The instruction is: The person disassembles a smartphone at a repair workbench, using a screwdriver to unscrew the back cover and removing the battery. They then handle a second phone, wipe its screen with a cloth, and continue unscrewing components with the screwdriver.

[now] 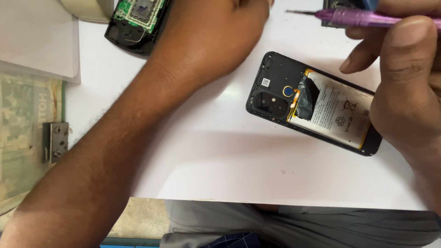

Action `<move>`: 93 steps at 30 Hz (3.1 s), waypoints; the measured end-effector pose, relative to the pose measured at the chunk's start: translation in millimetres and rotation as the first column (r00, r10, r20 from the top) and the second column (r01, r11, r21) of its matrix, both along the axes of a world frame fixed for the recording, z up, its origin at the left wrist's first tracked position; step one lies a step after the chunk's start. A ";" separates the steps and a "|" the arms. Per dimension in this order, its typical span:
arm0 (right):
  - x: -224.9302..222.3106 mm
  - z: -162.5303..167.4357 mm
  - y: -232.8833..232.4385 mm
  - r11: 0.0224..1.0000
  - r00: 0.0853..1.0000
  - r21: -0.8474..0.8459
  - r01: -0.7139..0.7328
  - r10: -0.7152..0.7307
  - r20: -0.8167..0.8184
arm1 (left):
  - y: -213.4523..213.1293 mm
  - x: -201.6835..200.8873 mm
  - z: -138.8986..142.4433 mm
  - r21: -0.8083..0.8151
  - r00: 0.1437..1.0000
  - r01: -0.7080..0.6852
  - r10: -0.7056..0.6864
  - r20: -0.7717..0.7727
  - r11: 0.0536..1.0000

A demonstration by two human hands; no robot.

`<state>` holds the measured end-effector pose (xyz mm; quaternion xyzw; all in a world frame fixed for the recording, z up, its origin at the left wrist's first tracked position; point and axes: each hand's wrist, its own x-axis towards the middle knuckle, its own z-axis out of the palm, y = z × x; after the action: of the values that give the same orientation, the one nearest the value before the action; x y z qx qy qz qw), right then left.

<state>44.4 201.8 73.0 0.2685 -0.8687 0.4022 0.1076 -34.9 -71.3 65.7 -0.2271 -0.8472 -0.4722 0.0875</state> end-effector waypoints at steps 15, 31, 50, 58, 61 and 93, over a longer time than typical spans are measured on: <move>-9.8 8.1 -9.7 0.990 0.990 0.001 -0.138 0.138 0.016 | -8.3 7.7 34.3 -0.290 0.906 0.251 -0.119 0.407 0.924; -17.8 9.2 -18.4 0.981 0.982 -0.064 -0.185 0.186 0.023 | -8.6 9.3 42.0 -0.339 0.909 0.217 -0.063 0.413 0.915; -27.6 11.0 -26.8 0.956 0.953 0.006 -0.295 0.295 -0.070 | -6.3 9.4 37.5 -0.362 0.919 0.162 -0.007 0.394 0.918; -27.8 3.9 -12.4 0.974 0.975 0.052 -0.221 0.222 -0.025 | -7.7 9.1 35.0 -0.345 0.920 0.156 -0.009 0.392 0.926; -28.9 3.3 -11.9 0.977 0.978 0.054 -0.208 0.209 -0.021 | -8.2 8.5 34.2 -0.333 0.926 0.165 -0.030 0.377 0.928; -28.0 4.9 -13.8 0.973 0.973 0.065 -0.220 0.224 -0.062 | -4.3 9.8 37.0 -0.363 0.921 0.166 -0.012 0.391 0.917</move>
<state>16.4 187.9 78.0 0.3807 -0.8402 0.3769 0.0840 -25.1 -75.6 102.7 -0.1828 -0.9132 -0.3332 -0.1472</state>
